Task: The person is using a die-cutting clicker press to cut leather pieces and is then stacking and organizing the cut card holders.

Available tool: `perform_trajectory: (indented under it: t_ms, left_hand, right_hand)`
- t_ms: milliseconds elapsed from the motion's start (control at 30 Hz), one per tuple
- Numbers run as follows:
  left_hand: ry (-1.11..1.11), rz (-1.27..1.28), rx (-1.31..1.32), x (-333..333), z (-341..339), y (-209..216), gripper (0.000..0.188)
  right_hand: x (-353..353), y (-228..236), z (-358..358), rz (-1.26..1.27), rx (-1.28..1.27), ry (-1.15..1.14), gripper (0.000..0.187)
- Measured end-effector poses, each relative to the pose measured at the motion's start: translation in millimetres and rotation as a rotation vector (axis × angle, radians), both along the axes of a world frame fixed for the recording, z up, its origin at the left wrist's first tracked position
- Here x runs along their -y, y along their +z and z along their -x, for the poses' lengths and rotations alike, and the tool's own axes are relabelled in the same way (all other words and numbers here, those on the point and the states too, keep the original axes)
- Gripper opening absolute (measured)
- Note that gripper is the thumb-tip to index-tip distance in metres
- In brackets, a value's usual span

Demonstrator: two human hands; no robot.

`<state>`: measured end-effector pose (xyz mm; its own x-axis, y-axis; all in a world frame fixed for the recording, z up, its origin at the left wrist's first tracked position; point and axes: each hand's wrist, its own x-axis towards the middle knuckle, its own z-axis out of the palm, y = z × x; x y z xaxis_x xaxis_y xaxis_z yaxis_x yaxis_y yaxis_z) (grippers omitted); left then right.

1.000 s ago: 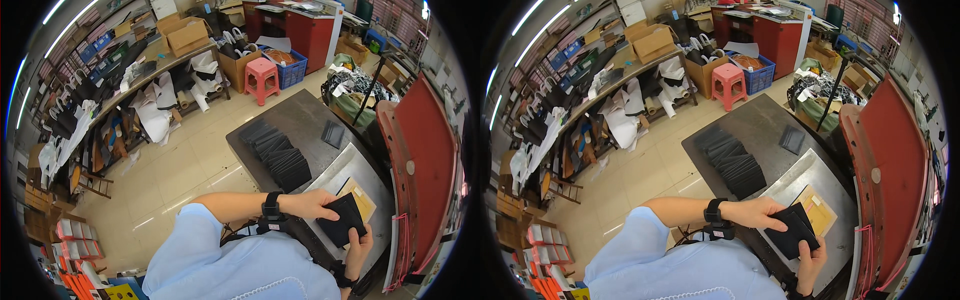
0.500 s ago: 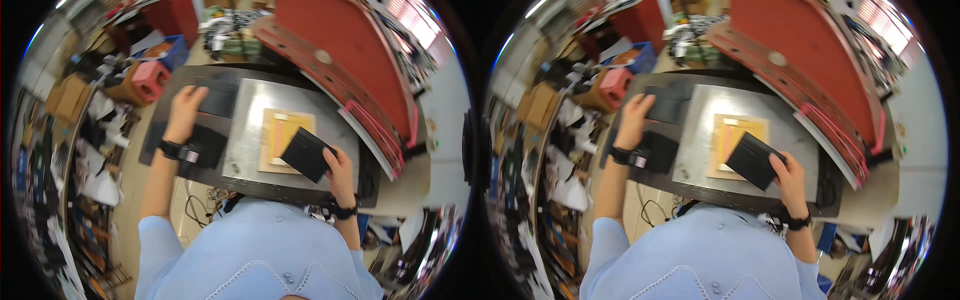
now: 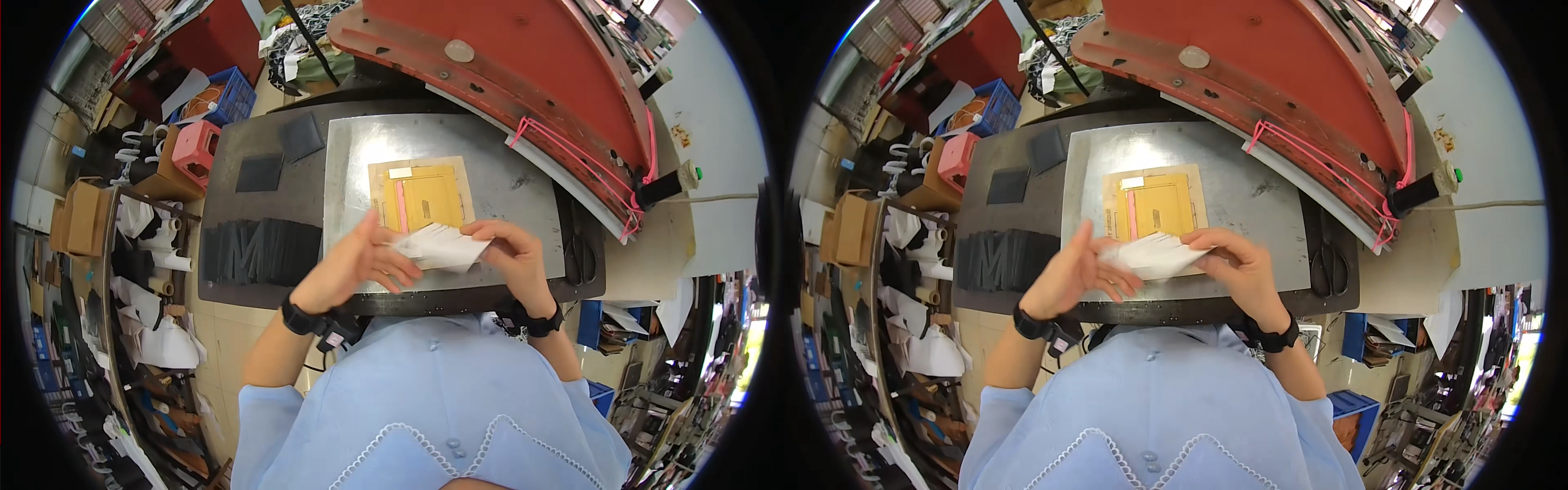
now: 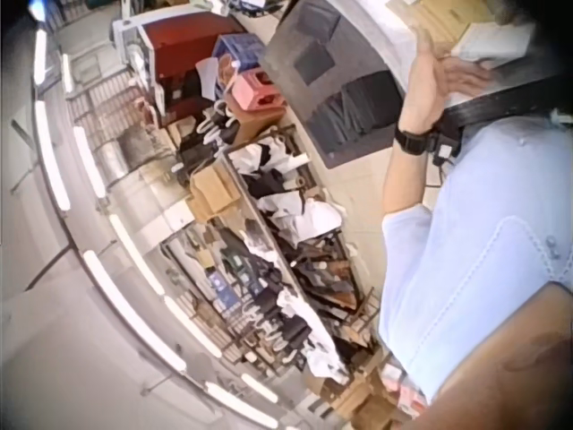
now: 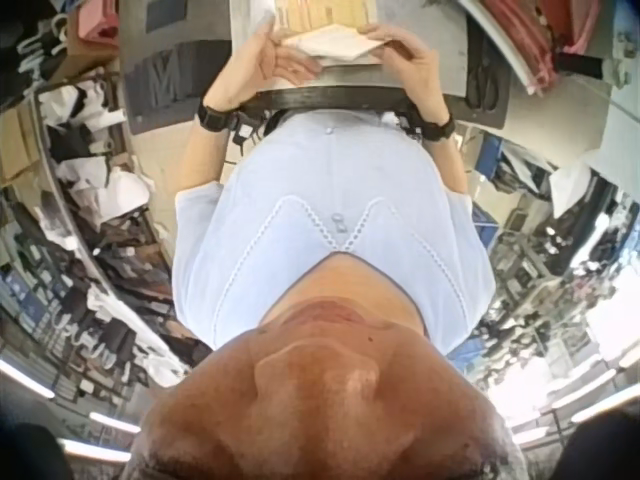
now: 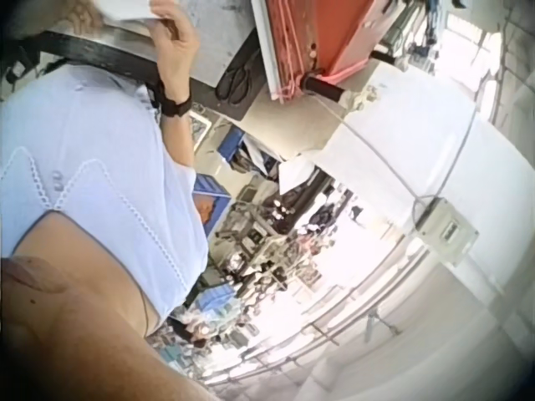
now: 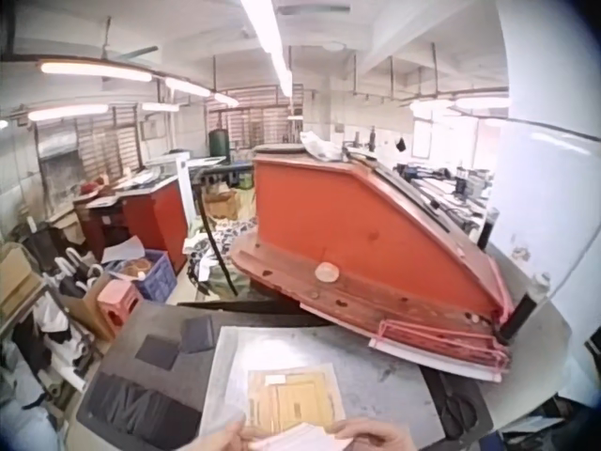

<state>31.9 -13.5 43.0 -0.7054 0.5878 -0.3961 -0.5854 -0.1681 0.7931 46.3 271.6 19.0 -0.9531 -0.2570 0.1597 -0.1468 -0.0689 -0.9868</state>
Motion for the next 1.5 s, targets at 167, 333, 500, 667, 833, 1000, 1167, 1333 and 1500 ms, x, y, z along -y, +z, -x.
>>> perform_trajectory:
  t_ms: [167, 333, 500, 667, 833, 1000, 1167, 1333, 1500]
  left_hand:
    - [0.267, 0.004, -0.151, -29.8, -7.6, -7.3, 0.041]
    - [0.369, 0.096, -0.248, -36.6, -9.0, -23.6, 0.038]
    - [0.380, -0.017, -0.184, -44.1, -9.9, -31.1, 0.038]
    - [0.287, 0.141, -0.287, -27.0, -4.9, -19.3, 0.033]
    - [-0.140, 0.594, -0.708, -6.0, 9.6, 14.7, 0.023]
    - [-0.060, 0.603, -0.758, -18.7, 14.5, 27.2, 0.018]
    - [0.398, 0.470, -0.655, -8.3, 19.8, -8.7, 0.022]
    - [0.283, 0.798, -1.019, 0.2, 15.7, -30.2, 0.027]
    - [0.196, 0.845, -1.195, -10.2, 12.8, -40.2, 0.028]
  right_hand:
    - [12.6, 8.2, -0.6, 0.069, 0.068, -0.104, 0.025]
    - [9.2, 4.6, 4.9, -0.042, 0.383, -0.011, 0.026]
    - [13.3, 1.1, 19.5, -0.106, 0.467, 0.054, 0.024]
    - [19.8, 0.9, 28.5, -0.058, 0.337, -0.033, 0.026]
    - [12.0, 27.0, 29.1, -0.324, -0.113, -0.067, 0.032]
    - [19.8, 50.5, 30.3, -0.633, -0.134, 0.369, 0.027]
    - [4.1, 26.0, 43.4, -0.468, 0.215, 0.118, 0.025]
    - [-3.7, 0.6, 62.4, -0.270, 0.499, -0.028, 0.029]
    - [13.1, -9.5, 65.1, -0.167, 0.454, 0.002, 0.033]
